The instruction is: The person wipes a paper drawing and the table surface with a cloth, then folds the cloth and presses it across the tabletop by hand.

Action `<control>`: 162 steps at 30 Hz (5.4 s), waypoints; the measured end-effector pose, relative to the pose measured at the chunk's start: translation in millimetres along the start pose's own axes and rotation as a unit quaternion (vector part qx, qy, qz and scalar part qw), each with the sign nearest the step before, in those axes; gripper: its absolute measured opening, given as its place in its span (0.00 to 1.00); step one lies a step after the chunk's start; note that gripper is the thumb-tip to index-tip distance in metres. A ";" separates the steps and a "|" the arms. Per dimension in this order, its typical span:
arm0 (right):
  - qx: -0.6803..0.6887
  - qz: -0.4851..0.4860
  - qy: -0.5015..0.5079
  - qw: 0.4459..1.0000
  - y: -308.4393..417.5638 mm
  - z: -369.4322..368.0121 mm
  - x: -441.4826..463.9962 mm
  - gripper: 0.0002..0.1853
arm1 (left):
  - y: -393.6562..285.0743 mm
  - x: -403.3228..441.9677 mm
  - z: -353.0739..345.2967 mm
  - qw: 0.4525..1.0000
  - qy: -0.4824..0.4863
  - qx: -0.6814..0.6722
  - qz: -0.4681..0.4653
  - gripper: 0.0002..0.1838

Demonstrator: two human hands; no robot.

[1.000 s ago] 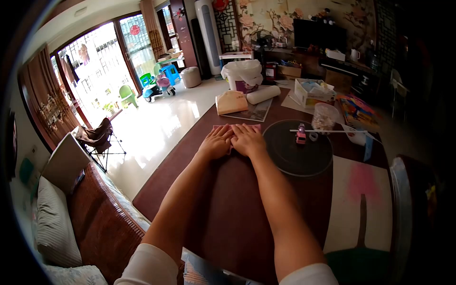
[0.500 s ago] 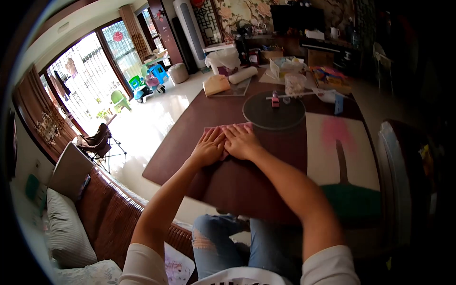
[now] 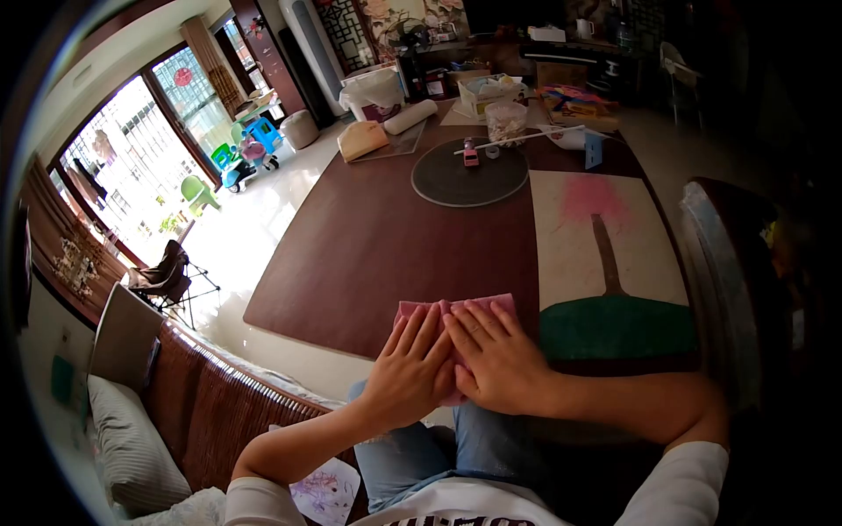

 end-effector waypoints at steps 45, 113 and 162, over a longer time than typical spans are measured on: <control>-0.055 -0.049 -0.050 0.996 -152.9 -99.8 184.7 0.30 | 205.3 135.4 -89.8 0.993 0.006 0.063 0.105 0.27; -0.062 -0.111 -0.010 0.992 -36.0 48.8 -56.9 0.33 | -53.6 54.2 -25.5 0.992 0.004 -0.087 -0.086 0.29; -0.056 -0.035 -0.037 0.997 -1.3 -68.1 93.0 0.34 | 109.4 3.9 1.0 0.997 -0.069 -0.021 0.004 0.26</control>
Point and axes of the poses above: each hand's wrist, its own x-axis towards the middle knuckle, its own z-axis out of the back of the hand, y = z × x, the point moved 4 cm from there along x, towards the middle knuckle, and after that the axes turned 7 degrees about -y, right-handed, at the moved point
